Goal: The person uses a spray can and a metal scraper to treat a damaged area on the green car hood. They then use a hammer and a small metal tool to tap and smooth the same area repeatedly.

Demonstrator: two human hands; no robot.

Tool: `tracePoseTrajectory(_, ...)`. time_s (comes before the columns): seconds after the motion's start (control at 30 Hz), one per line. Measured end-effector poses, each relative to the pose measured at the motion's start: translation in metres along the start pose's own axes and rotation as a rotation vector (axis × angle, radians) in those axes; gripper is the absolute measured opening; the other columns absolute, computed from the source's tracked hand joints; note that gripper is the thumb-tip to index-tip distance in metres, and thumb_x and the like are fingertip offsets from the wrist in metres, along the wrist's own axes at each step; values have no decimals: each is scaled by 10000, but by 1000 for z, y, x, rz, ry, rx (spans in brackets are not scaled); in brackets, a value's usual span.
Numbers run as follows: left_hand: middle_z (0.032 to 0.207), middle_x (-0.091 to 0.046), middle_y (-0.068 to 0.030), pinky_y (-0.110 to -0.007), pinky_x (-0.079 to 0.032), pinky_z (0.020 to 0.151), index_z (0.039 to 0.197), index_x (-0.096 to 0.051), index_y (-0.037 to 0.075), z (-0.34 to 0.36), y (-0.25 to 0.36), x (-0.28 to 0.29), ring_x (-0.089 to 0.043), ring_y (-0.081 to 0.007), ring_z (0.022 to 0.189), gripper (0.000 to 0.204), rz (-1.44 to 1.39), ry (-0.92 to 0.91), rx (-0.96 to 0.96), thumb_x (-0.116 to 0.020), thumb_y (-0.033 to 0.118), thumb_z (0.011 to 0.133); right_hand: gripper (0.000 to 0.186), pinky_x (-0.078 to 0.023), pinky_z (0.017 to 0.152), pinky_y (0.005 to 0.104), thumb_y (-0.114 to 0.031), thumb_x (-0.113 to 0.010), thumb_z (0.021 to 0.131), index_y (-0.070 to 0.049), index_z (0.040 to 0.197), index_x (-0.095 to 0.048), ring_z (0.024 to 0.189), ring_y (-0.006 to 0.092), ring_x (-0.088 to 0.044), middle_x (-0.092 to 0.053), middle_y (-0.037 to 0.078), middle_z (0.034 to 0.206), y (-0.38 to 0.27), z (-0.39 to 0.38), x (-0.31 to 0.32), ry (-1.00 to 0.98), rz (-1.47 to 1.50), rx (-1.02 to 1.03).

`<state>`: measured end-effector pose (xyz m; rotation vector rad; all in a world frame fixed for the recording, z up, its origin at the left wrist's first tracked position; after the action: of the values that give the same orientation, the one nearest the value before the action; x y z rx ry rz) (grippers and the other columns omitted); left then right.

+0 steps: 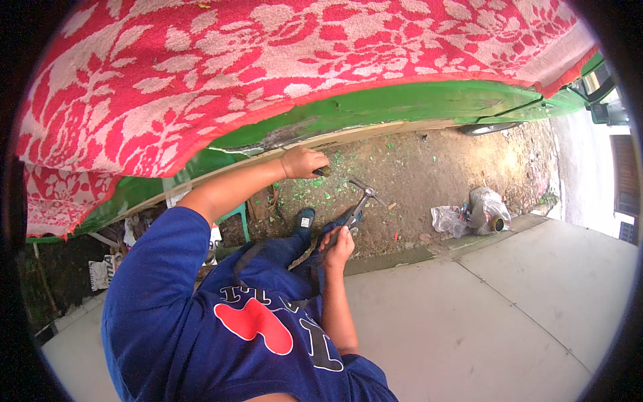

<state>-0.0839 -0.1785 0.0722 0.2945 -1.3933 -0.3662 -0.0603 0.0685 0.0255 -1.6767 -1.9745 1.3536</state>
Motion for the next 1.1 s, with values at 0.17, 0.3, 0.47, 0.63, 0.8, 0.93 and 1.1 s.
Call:
tracePoseTrajectory(0.17,867,-633,-41,-402,-542,659,987,-594,136,4,-1,1,-673,-264,826,285,25,-23,15,-714,270,766,405,-400,379,302,-427,-474,1027,-65,847,-499,418,167,-467,-494,72,581,-5,5,7,-8,6,18)
tracePoseTrajectory(0.3,869,-636,-45,-406,-545,657,991,-597,138,1,-1,-1,-677,-260,836,289,20,-29,25,-719,271,765,404,-402,380,296,-419,-466,1030,-65,839,-499,421,166,-472,-493,69,578,-13,7,7,-3,-33,36)
tracePoseTrajectory(0.47,873,-640,-37,-404,-548,659,1019,-605,143,6,-2,8,-680,-254,822,364,33,8,60,-767,295,730,402,-407,386,290,-408,-456,1035,-66,829,-504,427,165,-478,-491,59,578,-10,9,-3,15,-106,75)
tracePoseTrajectory(0.63,913,-658,-39,-407,-551,669,1034,-602,141,5,-12,5,-682,-263,828,396,26,18,82,-779,316,726,404,-401,396,285,-401,-459,1038,-74,804,-496,432,144,-465,-494,47,585,-14,6,-10,-27,-56,24)
tracePoseTrajectory(0.8,942,-674,-40,-400,-555,687,1036,-604,140,1,-12,-1,-685,-262,849,396,40,-42,99,-776,328,733,403,-399,394,286,-421,-452,1038,-70,847,-501,431,156,-461,-491,56,584,-7,25,-30,-146,-275,-31)
tracePoseTrajectory(0.93,949,-679,-51,-393,-560,698,1054,-618,132,-20,-26,2,-687,-263,864,410,39,-32,156,-774,337,735,426,-408,392,285,-456,-458,1028,-72,851,-515,429,147,-467,-502,58,591,-30,27,-17,-49,44,80)
tracePoseTrajectory(1.1,954,-671,-44,-394,-558,697,1064,-625,130,-26,-18,9,-682,-249,880,419,5,-46,128,-778,322,724,397,-408,391,289,-416,-468,1030,-51,881,-515,430,166,-479,-495,71,590,2,16,-41,-201,-212,12)
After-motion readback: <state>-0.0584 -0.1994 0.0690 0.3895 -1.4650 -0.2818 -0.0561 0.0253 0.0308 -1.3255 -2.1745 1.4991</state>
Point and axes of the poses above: each hand's wrist, its own z-axis towards the middle knuckle, its own x-axis out of the back of the hand, y = z × x, the point moved 9 cm from there along z, towards the middle knuckle
